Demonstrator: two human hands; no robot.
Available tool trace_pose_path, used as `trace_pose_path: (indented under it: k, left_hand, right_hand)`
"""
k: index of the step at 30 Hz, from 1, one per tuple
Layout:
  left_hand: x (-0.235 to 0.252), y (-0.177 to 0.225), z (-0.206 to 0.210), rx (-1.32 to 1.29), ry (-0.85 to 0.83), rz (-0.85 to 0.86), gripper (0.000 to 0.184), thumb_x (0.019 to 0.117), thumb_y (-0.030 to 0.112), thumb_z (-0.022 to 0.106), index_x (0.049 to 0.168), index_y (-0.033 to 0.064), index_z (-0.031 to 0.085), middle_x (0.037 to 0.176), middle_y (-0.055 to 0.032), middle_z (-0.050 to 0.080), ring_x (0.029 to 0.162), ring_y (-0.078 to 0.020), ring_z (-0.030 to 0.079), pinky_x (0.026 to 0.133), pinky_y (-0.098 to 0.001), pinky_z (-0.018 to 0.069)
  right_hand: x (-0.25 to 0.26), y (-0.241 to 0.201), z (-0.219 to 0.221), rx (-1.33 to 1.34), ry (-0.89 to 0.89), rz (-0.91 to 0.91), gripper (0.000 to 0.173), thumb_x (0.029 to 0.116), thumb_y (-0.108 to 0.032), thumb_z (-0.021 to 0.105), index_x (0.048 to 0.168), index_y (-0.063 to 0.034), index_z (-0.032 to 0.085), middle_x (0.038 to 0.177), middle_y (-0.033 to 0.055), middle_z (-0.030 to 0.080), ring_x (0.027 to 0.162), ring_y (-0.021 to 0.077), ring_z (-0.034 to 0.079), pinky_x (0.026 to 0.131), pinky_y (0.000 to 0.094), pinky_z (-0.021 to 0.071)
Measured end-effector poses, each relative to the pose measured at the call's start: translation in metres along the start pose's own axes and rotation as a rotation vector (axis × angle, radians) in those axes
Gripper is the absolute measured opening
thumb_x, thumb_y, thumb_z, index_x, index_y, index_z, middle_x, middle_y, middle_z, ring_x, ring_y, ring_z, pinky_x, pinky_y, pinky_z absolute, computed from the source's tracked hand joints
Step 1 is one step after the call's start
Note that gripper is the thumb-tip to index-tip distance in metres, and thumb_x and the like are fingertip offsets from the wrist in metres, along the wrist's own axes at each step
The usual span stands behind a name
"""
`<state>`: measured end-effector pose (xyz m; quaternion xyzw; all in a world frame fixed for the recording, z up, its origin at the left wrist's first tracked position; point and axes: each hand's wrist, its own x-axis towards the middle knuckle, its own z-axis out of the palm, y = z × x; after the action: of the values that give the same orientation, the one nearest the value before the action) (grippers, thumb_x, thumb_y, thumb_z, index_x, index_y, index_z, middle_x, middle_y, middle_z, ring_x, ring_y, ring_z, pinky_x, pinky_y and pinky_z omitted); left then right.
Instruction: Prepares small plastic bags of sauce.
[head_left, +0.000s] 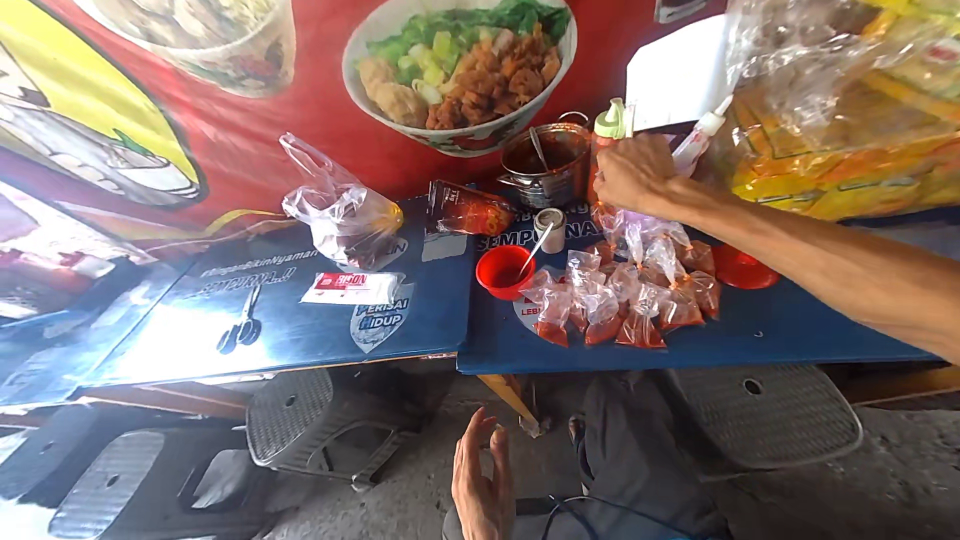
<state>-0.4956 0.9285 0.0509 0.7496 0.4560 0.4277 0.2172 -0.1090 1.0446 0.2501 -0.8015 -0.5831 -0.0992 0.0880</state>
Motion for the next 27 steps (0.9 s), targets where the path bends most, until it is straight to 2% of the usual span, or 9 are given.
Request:
trace_pose_path:
  k: [5,8,11,14,16,19,21,24,27]
  left_hand:
    - [0.009,-0.014,-0.007,0.041,0.04,0.039,0.044,0.1045,0.029,0.052,0.129,-0.0053,0.064,0.109,-0.0144,0.074,0.102,-0.0215,0.071,0.094,-0.0373,0.0563]
    - [0.033,-0.021,-0.022,0.131,0.052,0.068,0.036,0.1029,0.022,0.056,0.125,-0.0045,0.067,0.107,-0.0161,0.074,0.1,-0.0254,0.072,0.09,-0.0417,0.0584]
    - [0.079,-0.024,-0.037,0.249,0.074,0.088,0.03,0.101,0.018,0.059,0.12,-0.0017,0.072,0.105,-0.018,0.073,0.096,-0.0302,0.072,0.085,-0.046,0.0587]
    - [0.142,-0.023,-0.045,0.378,0.018,0.06,0.028,0.102,0.019,0.058,0.12,0.0025,0.073,0.105,-0.0209,0.071,0.1,-0.0364,0.069,0.086,-0.0519,0.0561]
    - [0.186,-0.028,-0.044,0.448,-0.04,0.018,0.028,0.1025,0.018,0.058,0.121,0.0045,0.074,0.108,-0.0236,0.07,0.104,-0.0402,0.067,0.089,-0.0571,0.0529]
    - [0.241,-0.04,-0.035,0.577,-0.143,-0.068,0.029,0.1047,0.019,0.053,0.122,0.007,0.073,0.112,-0.0249,0.068,0.111,-0.0433,0.063,0.093,-0.0605,0.0495]
    - [0.266,-0.049,-0.029,0.675,-0.234,-0.14,0.032,0.1059,0.02,0.049,0.124,0.0075,0.072,0.115,-0.0244,0.069,0.114,-0.0431,0.063,0.095,-0.0617,0.0482]
    - [0.289,-0.06,-0.024,0.793,-0.326,-0.243,0.029,0.1031,0.019,0.052,0.119,0.0029,0.07,0.11,-0.0257,0.071,0.108,-0.0452,0.066,0.09,-0.0654,0.0476]
    - [0.302,-0.069,-0.022,0.889,-0.378,-0.342,0.03,0.102,0.022,0.055,0.117,-0.0001,0.068,0.112,-0.0254,0.07,0.11,-0.0442,0.066,0.09,-0.0639,0.0473]
  right_hand:
    - [0.009,-0.006,0.016,-0.082,-0.015,-0.107,0.021,0.099,-0.007,0.056,0.099,0.0123,0.064,0.096,0.0338,0.065,0.1,0.0545,0.063,0.077,0.066,0.0464]
    - [0.01,0.001,0.033,-0.184,-0.139,-0.279,0.016,0.0972,-0.006,0.061,0.096,0.008,0.068,0.092,0.0286,0.067,0.097,0.0503,0.064,0.081,0.0633,0.047]
    - [0.009,0.004,0.038,-0.206,-0.188,-0.343,0.011,0.0942,-0.004,0.063,0.093,0.0031,0.071,0.087,0.0234,0.068,0.092,0.0456,0.066,0.08,0.0613,0.0476]
    - [-0.001,0.007,0.032,-0.106,-0.1,-0.326,0.012,0.0938,-0.004,0.063,0.1,0.0003,0.073,0.094,0.0226,0.071,0.099,0.0459,0.066,0.086,0.0624,0.0481]
    - [-0.02,0.006,0.022,0.005,0.018,-0.358,0.018,0.0972,-0.004,0.06,0.107,-0.0006,0.074,0.1,0.0225,0.071,0.102,0.046,0.065,0.087,0.0627,0.0488]
    - [-0.064,0.006,0.014,0.162,0.179,-0.407,0.021,0.0992,-0.009,0.06,0.112,-0.0048,0.075,0.099,0.0188,0.072,0.094,0.0428,0.068,0.078,0.0625,0.0523]
    - [-0.094,0.012,0.015,0.226,0.179,-0.403,0.026,0.1006,-0.019,0.058,0.116,-0.0081,0.075,0.101,0.0162,0.072,0.093,0.0389,0.069,0.076,0.0611,0.0538]
    - [-0.138,0.025,0.026,0.315,0.19,-0.386,0.041,0.1034,-0.034,0.045,0.115,-0.0101,0.076,0.103,0.0157,0.074,0.093,0.0373,0.071,0.074,0.0583,0.056]
    - [-0.173,0.03,0.025,0.405,0.117,-0.338,0.037,0.1034,-0.027,0.05,0.115,-0.0037,0.076,0.104,0.0206,0.074,0.095,0.0412,0.07,0.078,0.0567,0.0558]
